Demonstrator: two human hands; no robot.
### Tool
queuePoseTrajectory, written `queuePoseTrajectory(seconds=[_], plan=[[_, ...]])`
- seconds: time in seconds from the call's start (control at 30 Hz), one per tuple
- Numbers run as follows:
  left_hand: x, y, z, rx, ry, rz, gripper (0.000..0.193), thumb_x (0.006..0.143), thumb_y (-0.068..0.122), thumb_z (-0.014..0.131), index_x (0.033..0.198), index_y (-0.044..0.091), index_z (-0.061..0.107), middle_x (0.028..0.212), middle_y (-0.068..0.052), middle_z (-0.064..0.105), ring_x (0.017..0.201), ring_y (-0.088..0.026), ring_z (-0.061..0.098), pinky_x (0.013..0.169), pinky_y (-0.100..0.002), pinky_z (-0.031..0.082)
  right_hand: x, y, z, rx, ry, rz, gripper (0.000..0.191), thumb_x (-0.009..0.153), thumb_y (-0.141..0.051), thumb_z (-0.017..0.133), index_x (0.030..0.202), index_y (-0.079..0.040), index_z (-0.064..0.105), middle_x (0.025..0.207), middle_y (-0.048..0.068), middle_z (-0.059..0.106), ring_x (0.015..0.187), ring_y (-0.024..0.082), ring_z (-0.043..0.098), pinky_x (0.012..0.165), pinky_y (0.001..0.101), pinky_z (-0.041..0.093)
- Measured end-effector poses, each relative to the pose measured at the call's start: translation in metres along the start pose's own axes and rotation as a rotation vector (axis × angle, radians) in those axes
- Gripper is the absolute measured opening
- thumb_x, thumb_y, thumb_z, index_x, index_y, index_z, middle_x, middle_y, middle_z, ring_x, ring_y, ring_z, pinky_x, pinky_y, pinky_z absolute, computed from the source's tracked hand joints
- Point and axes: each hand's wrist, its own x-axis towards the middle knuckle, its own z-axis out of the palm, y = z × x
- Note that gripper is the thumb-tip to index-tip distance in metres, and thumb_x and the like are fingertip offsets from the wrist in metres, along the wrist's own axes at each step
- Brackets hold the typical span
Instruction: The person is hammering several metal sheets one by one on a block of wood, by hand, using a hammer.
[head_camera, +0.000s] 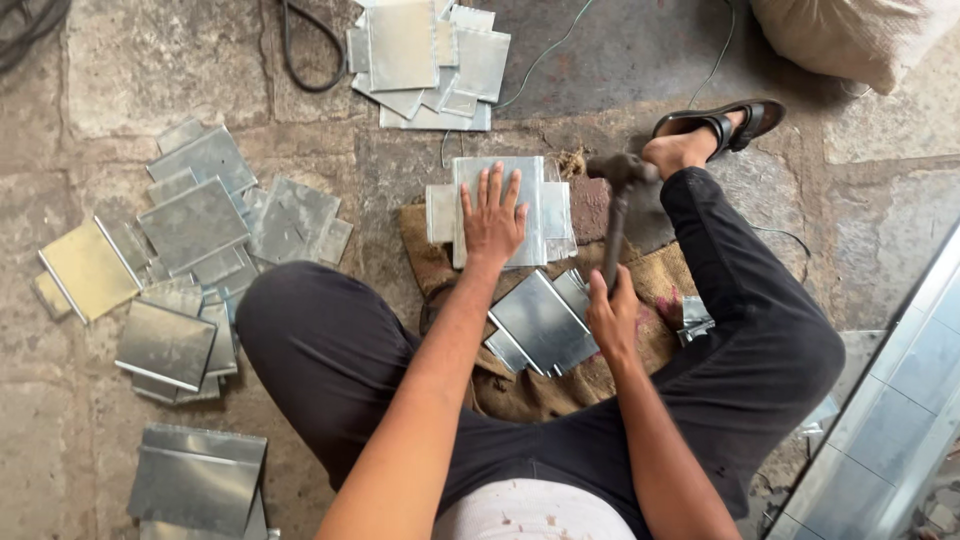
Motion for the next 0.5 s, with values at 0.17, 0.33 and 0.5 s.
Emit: queuePoseTrajectory(seconds=[0.17,0.33,0.5], plan=[[0.019,0.002,-0.006,0.016,-0.085,-0.022,0.063,0.106,0.051,0.031,0.163,0.029,0.020,0.171,-0.007,0.013,0.156,-0.031,0.017,0.123,-0.062,0.009,-0.034,-0.021,-0.015,0.208,-0.078,-0.164,0.018,0.104,-0.023,0.053,0.111,-0.008,0.046,0.071,0.000,0.058,0.050,0.007,0.055,0.040,0.0244,0.049],[0.014,-0.011,-0.005,-0.097,-0.046,-0.014,0.061,0.105,0.043,0.042,0.164,0.030,0.031,0.171,-0.004,0.024,0.156,-0.029,0.029,0.124,-0.060,0.022,-0.050,-0.005,-0.001,0.129,-0.162,0.051,0.019,0.106,-0.025,0.054,0.109,-0.006,0.053,0.069,-0.001,0.051,0.049,0.007,0.048,0.040,0.0240,0.040],[0.006,-0.014,0.003,-0.093,0.119,-0.014,0.058,0.105,0.039,0.044,0.161,0.029,0.036,0.169,-0.003,0.027,0.154,-0.027,0.032,0.123,-0.059,0.022,-0.037,0.001,0.015,0.034,-0.189,0.398,0.032,0.108,-0.036,0.046,0.108,-0.006,0.057,0.066,-0.001,0.047,0.045,0.008,0.039,0.036,0.0250,0.032]])
